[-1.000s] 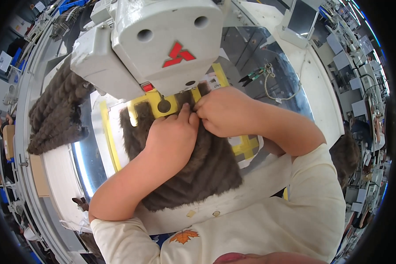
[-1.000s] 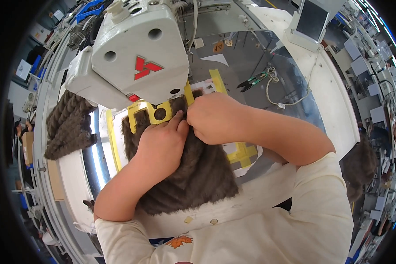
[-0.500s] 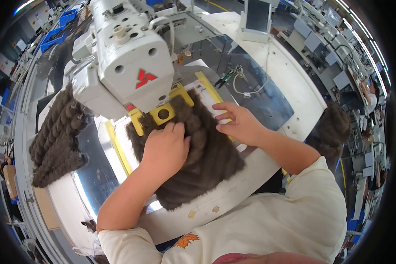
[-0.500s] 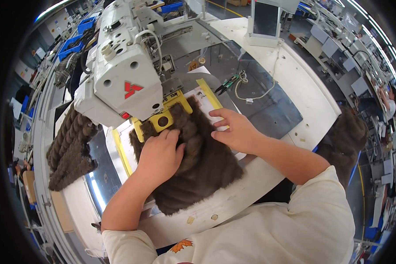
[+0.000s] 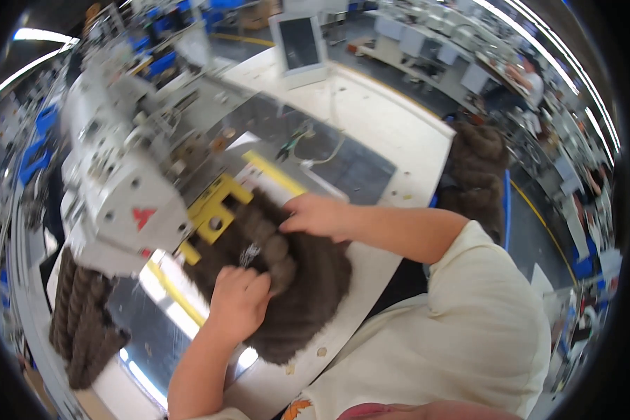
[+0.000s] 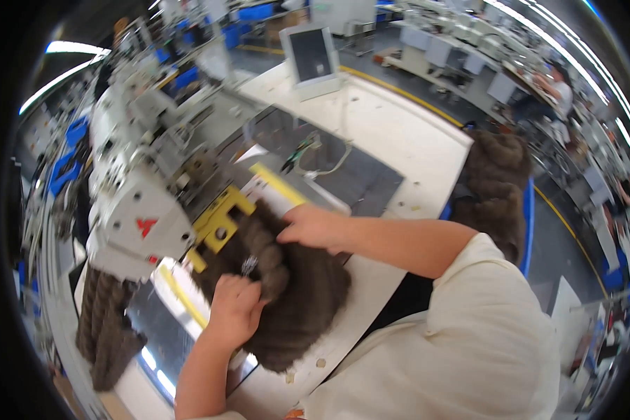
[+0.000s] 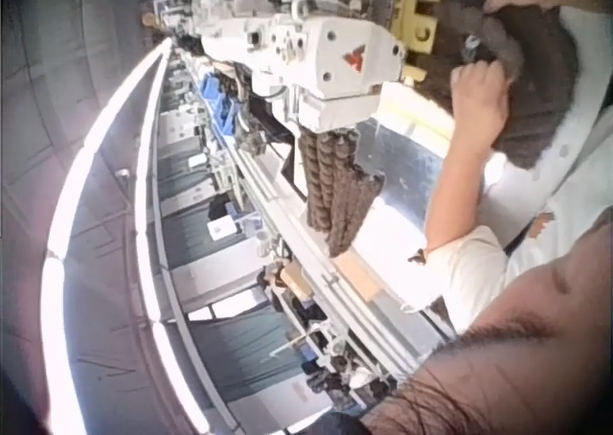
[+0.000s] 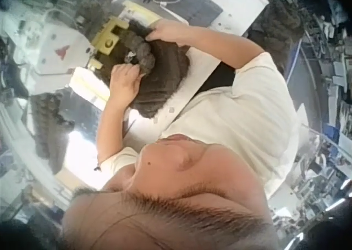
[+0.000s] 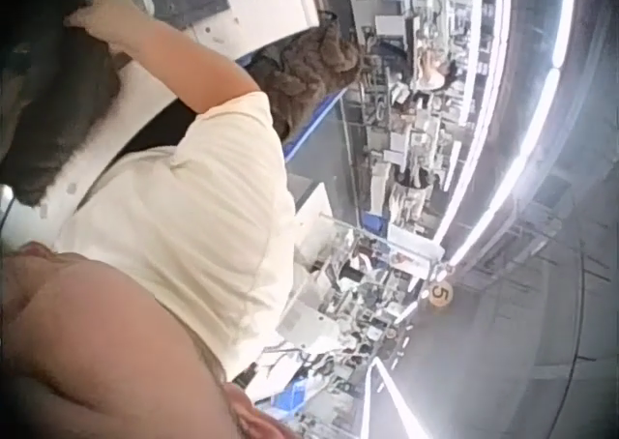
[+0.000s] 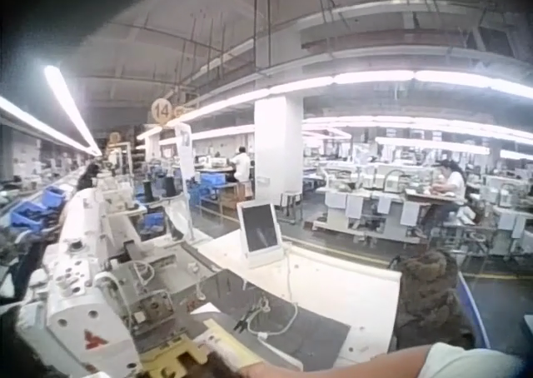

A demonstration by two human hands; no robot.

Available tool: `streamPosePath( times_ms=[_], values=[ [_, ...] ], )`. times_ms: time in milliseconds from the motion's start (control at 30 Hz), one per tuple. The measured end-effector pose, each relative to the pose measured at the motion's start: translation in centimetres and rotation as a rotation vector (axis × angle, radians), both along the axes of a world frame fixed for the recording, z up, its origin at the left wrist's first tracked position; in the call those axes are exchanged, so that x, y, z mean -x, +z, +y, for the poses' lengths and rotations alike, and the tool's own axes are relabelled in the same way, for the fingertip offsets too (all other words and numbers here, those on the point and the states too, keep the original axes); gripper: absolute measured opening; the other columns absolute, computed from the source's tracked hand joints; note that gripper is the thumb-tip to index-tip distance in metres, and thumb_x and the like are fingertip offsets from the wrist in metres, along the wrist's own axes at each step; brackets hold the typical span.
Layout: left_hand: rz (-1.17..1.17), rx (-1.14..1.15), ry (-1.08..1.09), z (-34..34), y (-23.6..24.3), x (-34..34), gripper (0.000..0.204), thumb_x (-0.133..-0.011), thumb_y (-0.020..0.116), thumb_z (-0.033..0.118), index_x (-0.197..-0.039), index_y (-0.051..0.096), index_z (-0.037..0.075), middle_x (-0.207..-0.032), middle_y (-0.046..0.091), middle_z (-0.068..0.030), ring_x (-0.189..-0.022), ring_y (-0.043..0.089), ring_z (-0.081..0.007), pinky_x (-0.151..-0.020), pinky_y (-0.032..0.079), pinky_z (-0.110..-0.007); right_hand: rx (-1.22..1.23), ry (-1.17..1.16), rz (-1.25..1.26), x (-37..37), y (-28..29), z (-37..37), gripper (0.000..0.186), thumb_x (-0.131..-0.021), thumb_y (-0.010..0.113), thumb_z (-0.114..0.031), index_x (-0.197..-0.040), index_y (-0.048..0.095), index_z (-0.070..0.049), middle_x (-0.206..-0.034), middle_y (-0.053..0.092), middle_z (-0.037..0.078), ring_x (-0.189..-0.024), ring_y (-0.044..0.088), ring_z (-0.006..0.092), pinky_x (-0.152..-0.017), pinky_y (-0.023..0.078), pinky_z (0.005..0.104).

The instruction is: Using an industrial sewing machine to assemble and sew components of a furry bag.

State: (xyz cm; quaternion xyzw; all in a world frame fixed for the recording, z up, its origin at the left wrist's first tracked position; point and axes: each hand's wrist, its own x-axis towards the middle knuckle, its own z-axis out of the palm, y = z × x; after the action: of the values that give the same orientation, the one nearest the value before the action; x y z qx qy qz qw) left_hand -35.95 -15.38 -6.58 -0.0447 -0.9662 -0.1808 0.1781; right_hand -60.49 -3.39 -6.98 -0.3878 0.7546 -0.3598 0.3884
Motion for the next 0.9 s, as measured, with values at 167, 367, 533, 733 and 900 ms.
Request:
streamPosePath(
  times_ms=[167,367,533,733,900],
  values=[
    [0.148,-0.019,-0.147,2.1,-0.8,0.2,0.039,-0.086,0.074,0.039,-0.107,0.069,0.007,-0.092,0.058,-0.0117,-0.085,0.057,-0.0349,-0.08,0.044,-0.046,0.333,0.127,0.377,0.6,0.1,3.4,0.03,-0.088,0.06,-0.016,-0.115,0.066,-0.003,-0.104,0.069,0.023,-0.102,0.065,0.0409,-0.088,0.051,0.0472],
    [0.183,-0.139,0.006,2.3,-2.5,0.0,0.061,-0.101,0.052,0.056,-0.121,0.065,0.001,-0.104,0.058,-0.0191,-0.098,0.054,-0.0373,-0.088,0.044,-0.05,0.515,-0.028,0.448,4.6,6.0,9.8,0.034,-0.086,0.056,-0.003,-0.119,0.064,-0.005,-0.107,0.068,0.022,-0.105,0.065,0.0406,-0.09,0.052,0.0433],
    [0.085,-0.168,0.067,1.9,-3.1,0.8,0.059,-0.103,0.05,0.05,-0.123,0.062,-0.004,-0.109,0.058,-0.0227,-0.1,0.055,-0.0401,-0.09,0.045,-0.051,0.372,-0.027,0.597,11.8,13.3,17.8,0.036,-0.086,0.056,-0.002,-0.121,0.064,-0.003,-0.107,0.071,0.014,-0.101,0.067,0.0223,-0.092,0.051,0.0357],
    [0.04,-0.239,0.105,1.7,-2.9,0.8,0.055,-0.105,0.049,0.045,-0.124,0.061,-0.006,-0.111,0.058,-0.0247,-0.105,0.056,-0.0424,-0.093,0.046,-0.05,0.166,0.021,0.491,20.9,20.3,29.7,0.041,-0.086,0.053,0.001,-0.125,0.064,0.004,-0.114,0.071,0.005,-0.105,0.062,0.013,-0.094,0.051,0.0321],
    [-0.014,-0.268,0.127,1.4,-3.0,0.8,0.049,-0.107,0.048,0.041,-0.123,0.061,-0.004,-0.112,0.06,-0.0236,-0.104,0.057,-0.0415,-0.093,0.046,-0.048,-0.49,-0.195,0.865,28.6,17.1,39.7,0.039,-0.097,0.064,-0.026,-0.13,0.068,-0.005,-0.114,0.074,0.011,-0.105,0.067,0.0203,-0.096,0.051,0.036]
  ],
)
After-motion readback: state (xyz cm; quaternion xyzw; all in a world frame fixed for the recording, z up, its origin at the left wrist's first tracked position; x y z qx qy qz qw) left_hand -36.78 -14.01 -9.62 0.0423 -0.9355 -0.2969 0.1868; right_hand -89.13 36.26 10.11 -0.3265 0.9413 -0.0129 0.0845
